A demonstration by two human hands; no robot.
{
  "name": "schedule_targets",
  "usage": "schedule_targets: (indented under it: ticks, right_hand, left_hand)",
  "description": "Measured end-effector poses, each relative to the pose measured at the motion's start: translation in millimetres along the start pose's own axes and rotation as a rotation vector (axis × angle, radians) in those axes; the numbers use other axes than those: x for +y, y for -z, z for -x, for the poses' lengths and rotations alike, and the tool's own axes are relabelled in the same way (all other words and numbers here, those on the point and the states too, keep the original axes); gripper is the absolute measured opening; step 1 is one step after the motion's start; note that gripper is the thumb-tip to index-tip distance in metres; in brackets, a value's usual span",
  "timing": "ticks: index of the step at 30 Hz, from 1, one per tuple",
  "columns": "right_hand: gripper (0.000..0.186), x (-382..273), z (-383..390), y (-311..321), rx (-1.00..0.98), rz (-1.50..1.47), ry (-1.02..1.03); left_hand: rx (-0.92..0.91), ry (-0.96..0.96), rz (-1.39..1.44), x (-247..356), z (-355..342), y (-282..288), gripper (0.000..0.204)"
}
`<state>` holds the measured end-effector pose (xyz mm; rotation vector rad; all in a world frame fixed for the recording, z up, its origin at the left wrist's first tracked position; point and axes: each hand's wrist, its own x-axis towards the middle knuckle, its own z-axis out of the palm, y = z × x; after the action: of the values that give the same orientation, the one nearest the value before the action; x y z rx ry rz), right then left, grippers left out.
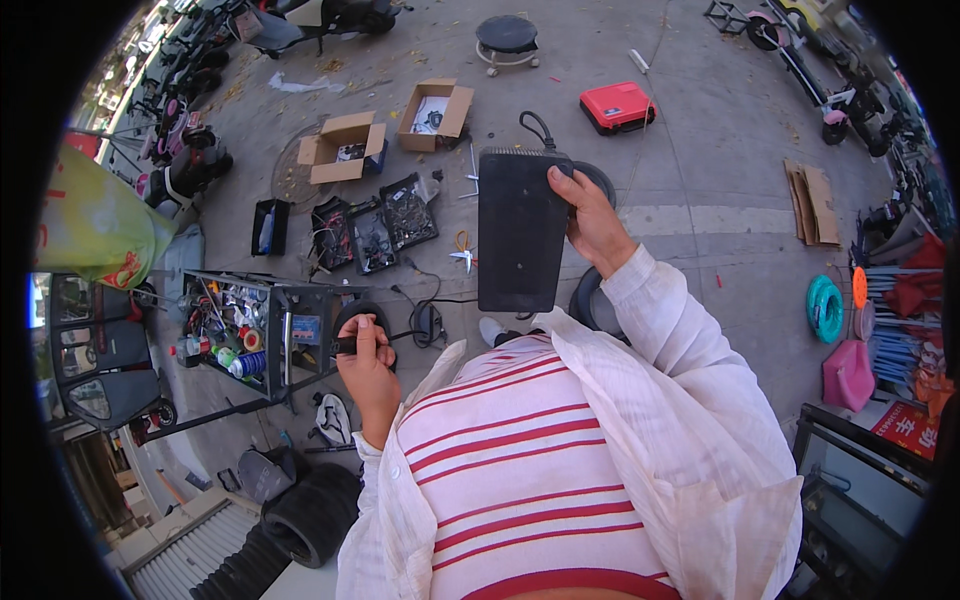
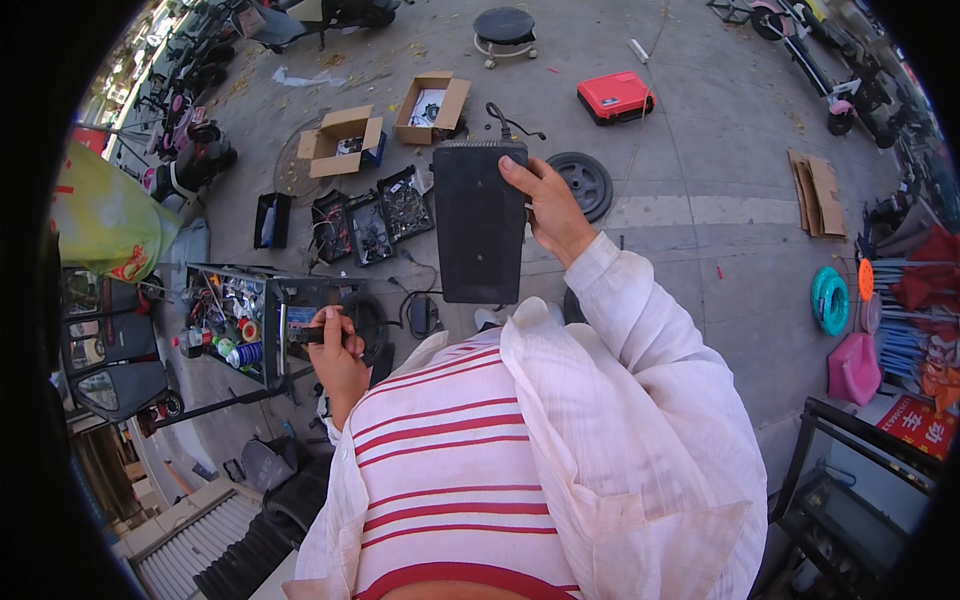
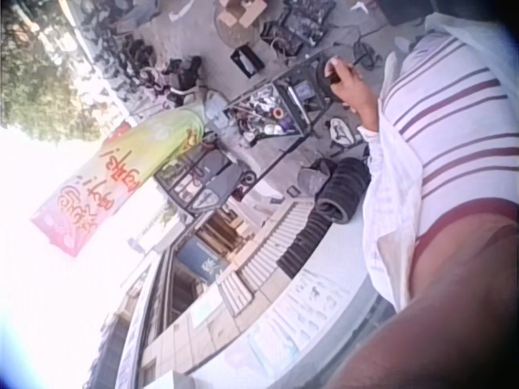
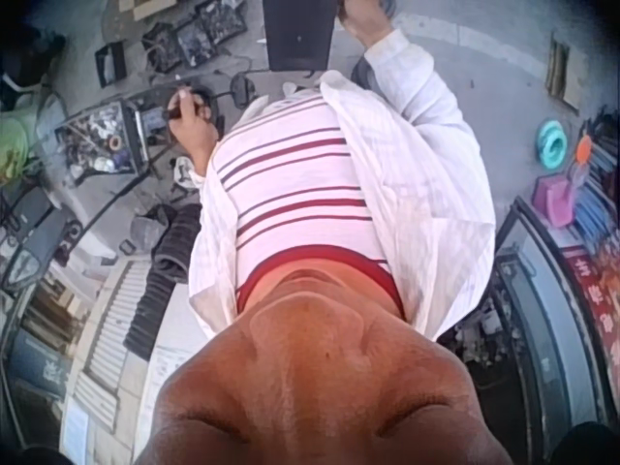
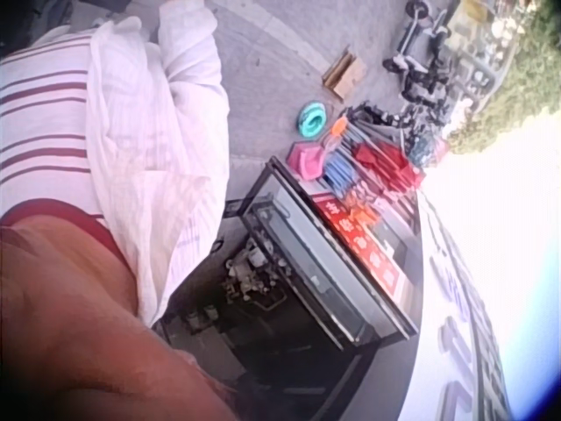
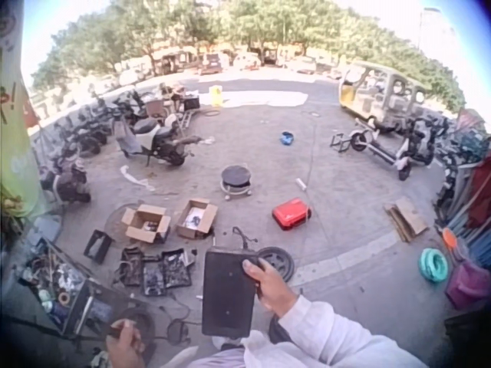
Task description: The person uses a pink tool to strip or adjust the wires of a black power adapter connector, then walks through a shop filled with scooters while holding the adapter and its cable. The person repeatedly handles the connector and cable, inspecting the exposed wires and the adapter body.
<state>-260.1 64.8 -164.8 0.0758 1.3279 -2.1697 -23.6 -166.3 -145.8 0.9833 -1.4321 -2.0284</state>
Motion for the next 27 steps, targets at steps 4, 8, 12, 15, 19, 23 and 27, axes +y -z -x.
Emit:
schedule_targets:
  ticks: [4,8,12,15,19,23,27]
  right_hand:
    - [0.051,-2,-1,0,-0.005,0.031,-0.021]
    - [0.053,-4,1,0,0.035,0.046,-0.06]
    - [0.053,1,-3,13,0.008,0.031,-0.093]
    - [0.052,3,-1,15,0.004,0.039,-0.106]
    - [0.053,8,-2,18,-0.011,0.048,-0.125]
    - [0.055,8,-4,16,-0.037,0.058,-0.152]
    - [0.056,9,-6,12,-0.058,0.065,-0.173]
  left_hand:
    - [0.013,0.011,-0.01,-2,6,-1,0.016]
    - [0.022,0.018,-0.015,-2,10,-4,0.016]
    - [0.024,0.016,-0.014,-3,14,-7,0.016]
    - [0.015,0.013,0.001,-4,17,-6,0.015]
    - [0.022,0.01,0.004,-3,23,-10,0.015]
    - [0.029,0.004,0.011,-4,28,-8,0.015]
    - [0.049,0.002,0.018,-2,33,-7,0.015]
